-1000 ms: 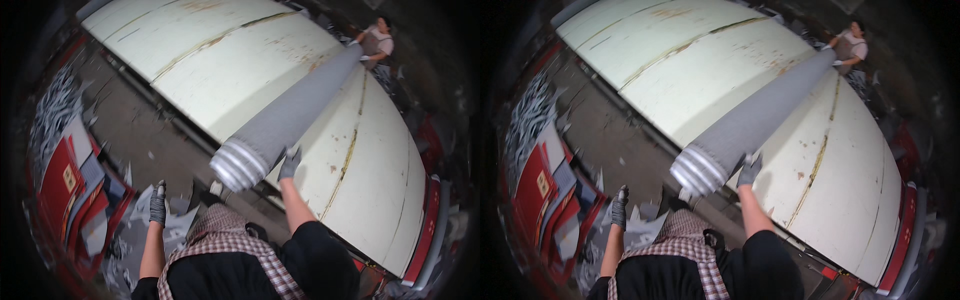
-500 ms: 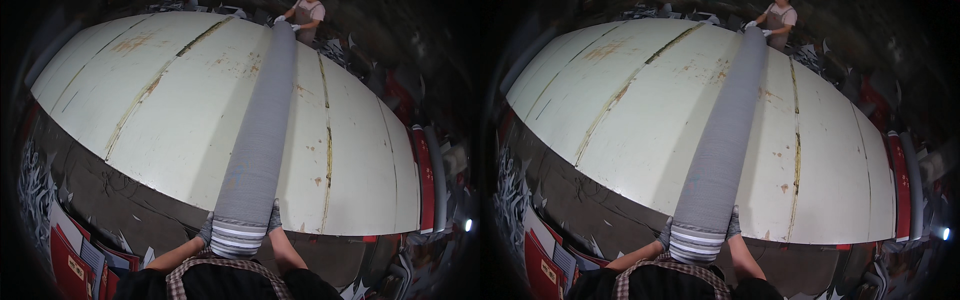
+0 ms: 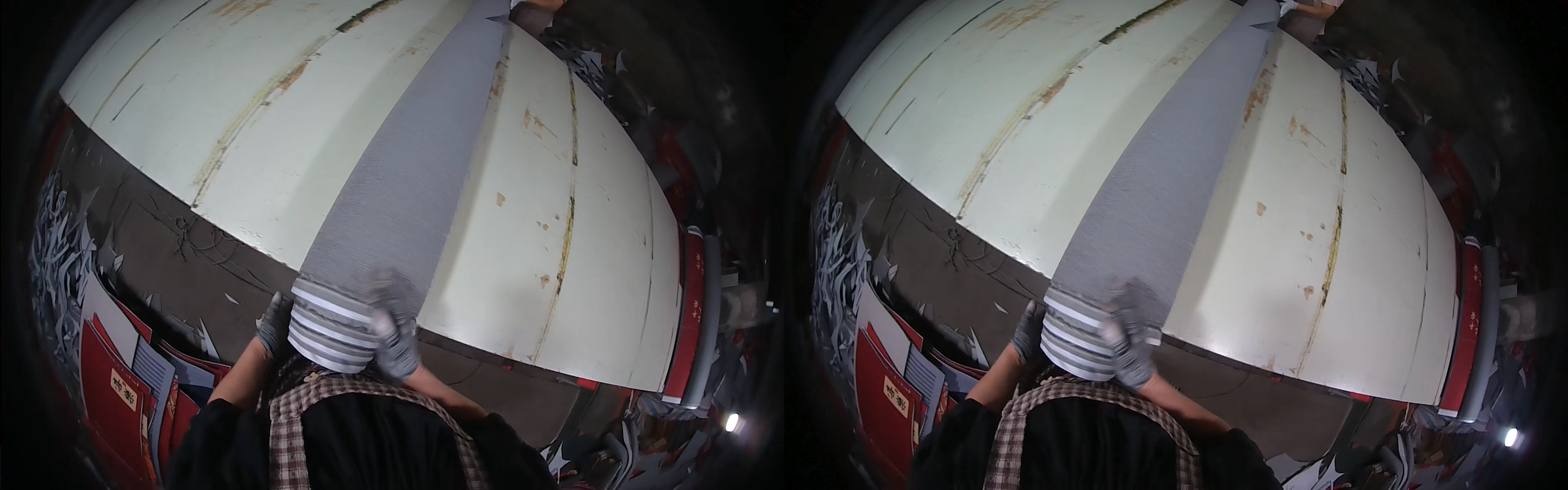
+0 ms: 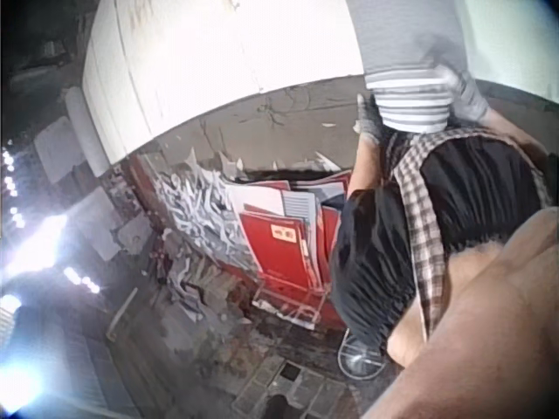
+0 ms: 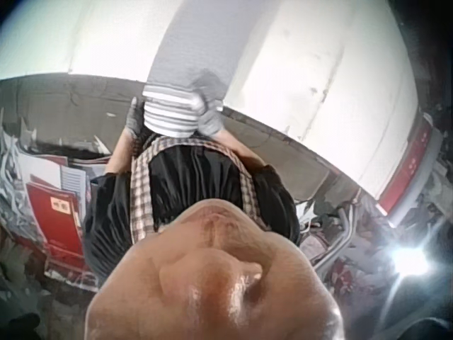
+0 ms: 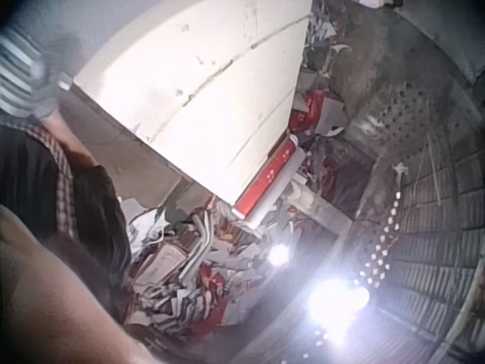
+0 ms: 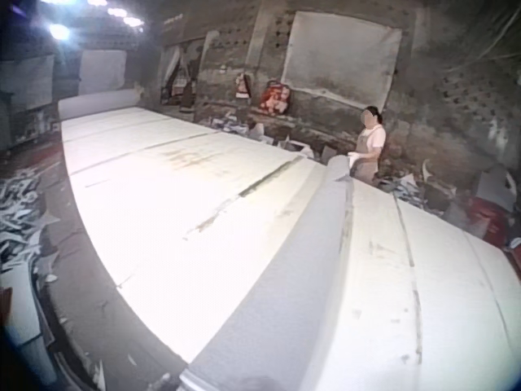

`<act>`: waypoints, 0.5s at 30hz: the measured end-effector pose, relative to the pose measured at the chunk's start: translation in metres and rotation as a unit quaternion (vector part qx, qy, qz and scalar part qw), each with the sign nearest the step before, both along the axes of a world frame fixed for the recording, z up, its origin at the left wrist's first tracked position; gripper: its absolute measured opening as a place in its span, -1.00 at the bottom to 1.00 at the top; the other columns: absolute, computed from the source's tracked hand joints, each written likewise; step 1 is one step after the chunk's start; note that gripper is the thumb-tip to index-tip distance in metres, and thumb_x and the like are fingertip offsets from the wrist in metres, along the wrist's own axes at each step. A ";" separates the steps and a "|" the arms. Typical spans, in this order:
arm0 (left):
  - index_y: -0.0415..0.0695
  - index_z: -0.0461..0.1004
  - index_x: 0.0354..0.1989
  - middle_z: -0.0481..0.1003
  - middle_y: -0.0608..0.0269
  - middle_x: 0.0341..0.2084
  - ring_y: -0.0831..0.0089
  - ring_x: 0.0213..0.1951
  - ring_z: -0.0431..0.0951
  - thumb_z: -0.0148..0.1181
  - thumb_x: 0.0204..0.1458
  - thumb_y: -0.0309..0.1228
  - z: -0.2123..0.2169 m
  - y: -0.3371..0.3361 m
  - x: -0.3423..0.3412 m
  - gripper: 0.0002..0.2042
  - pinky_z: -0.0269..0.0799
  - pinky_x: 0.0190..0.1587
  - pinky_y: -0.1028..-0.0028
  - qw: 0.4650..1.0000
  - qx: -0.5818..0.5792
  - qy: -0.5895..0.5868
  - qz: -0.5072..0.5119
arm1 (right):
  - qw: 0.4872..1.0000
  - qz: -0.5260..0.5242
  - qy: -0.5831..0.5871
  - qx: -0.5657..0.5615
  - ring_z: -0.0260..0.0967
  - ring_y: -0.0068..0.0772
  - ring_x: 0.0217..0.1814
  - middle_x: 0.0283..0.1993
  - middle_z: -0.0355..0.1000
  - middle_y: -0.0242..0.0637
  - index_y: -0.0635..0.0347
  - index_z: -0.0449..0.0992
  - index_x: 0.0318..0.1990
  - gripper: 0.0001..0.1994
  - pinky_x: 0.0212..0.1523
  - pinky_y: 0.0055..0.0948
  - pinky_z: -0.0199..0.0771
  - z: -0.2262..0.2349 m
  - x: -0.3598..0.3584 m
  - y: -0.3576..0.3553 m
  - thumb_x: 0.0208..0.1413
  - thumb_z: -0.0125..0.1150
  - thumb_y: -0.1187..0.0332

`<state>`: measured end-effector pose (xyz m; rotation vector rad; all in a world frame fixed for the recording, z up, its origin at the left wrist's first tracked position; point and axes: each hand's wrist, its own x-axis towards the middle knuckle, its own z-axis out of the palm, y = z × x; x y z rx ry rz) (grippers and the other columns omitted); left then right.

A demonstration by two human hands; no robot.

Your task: The person unrolls a large roll of printed fabric onto a workspace and uses a rotary electric cutter to cut out individual floor mats along their printed borders.

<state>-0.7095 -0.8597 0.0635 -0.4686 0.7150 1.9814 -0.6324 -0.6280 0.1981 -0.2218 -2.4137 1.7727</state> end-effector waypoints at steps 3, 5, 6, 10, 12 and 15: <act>-0.10 0.07 0.19 0.15 0.13 0.14 0.17 0.15 0.15 -0.27 -0.09 0.30 -0.025 -0.034 -0.010 -0.20 -0.02 0.21 0.23 0.997 0.061 -0.034 0.038 | 0.920 -0.262 -0.015 -0.291 0.14 -0.30 0.12 0.11 0.16 -0.18 0.25 0.18 0.10 -0.47 0.06 -0.37 0.20 -0.078 -0.031 0.017 0.10 -0.05 0.05; -0.04 0.11 0.17 0.18 0.15 0.13 0.19 0.13 0.17 -0.29 -0.08 0.28 -0.001 -0.027 -0.033 -0.24 0.01 0.19 0.25 0.993 0.012 -0.111 0.040 | 0.750 -0.199 -0.152 -0.612 0.12 -0.25 0.12 0.03 0.21 -0.16 0.19 0.22 0.08 -0.43 0.09 -0.30 0.22 -0.153 -0.037 0.031 0.08 -0.12 -0.07; -0.04 0.12 0.17 0.19 0.15 0.12 0.19 0.12 0.19 -0.29 -0.07 0.28 -0.002 -0.034 -0.039 -0.25 0.02 0.18 0.24 0.992 0.027 -0.117 0.042 | 0.725 -0.285 -0.297 -0.552 0.28 -0.34 -0.02 -0.03 0.30 -0.17 0.12 0.27 0.04 -0.42 -0.11 -0.32 0.41 -0.158 -0.041 0.008 0.00 0.01 -0.11; -0.03 0.14 0.15 0.24 0.15 0.07 0.18 0.07 0.24 -0.29 -0.06 0.26 -0.010 -0.077 -0.076 -0.28 0.08 0.14 0.20 0.985 0.112 -0.123 0.049 | 0.763 -0.230 -0.103 -0.595 0.19 -0.17 0.08 0.07 0.23 -0.12 0.10 0.17 0.13 -0.27 0.02 -0.18 0.29 -0.121 -0.107 -0.139 -0.11 0.07 -0.20; -0.02 0.15 0.14 0.26 0.14 0.04 0.18 0.05 0.26 -0.30 -0.05 0.25 -0.013 -0.118 -0.097 -0.30 0.10 0.11 0.18 0.973 0.166 -0.140 0.075 | 0.822 -0.224 -0.119 -0.510 0.11 -0.13 0.15 0.12 0.18 -0.12 0.10 0.08 0.18 -0.20 0.13 -0.19 0.15 -0.096 -0.131 -0.182 -0.15 0.12 -0.18; -0.01 0.17 0.12 0.30 0.14 0.01 0.17 0.01 0.30 -0.30 -0.03 0.24 -0.001 -0.181 -0.133 -0.32 0.14 0.08 0.15 0.966 0.193 -0.151 0.088 | 0.922 -0.236 -0.053 -0.302 -0.12 -0.26 0.26 0.23 -0.09 -0.06 0.20 -0.20 0.27 -0.17 0.26 -0.38 -0.14 -0.073 -0.175 -0.235 -0.02 0.09 -0.01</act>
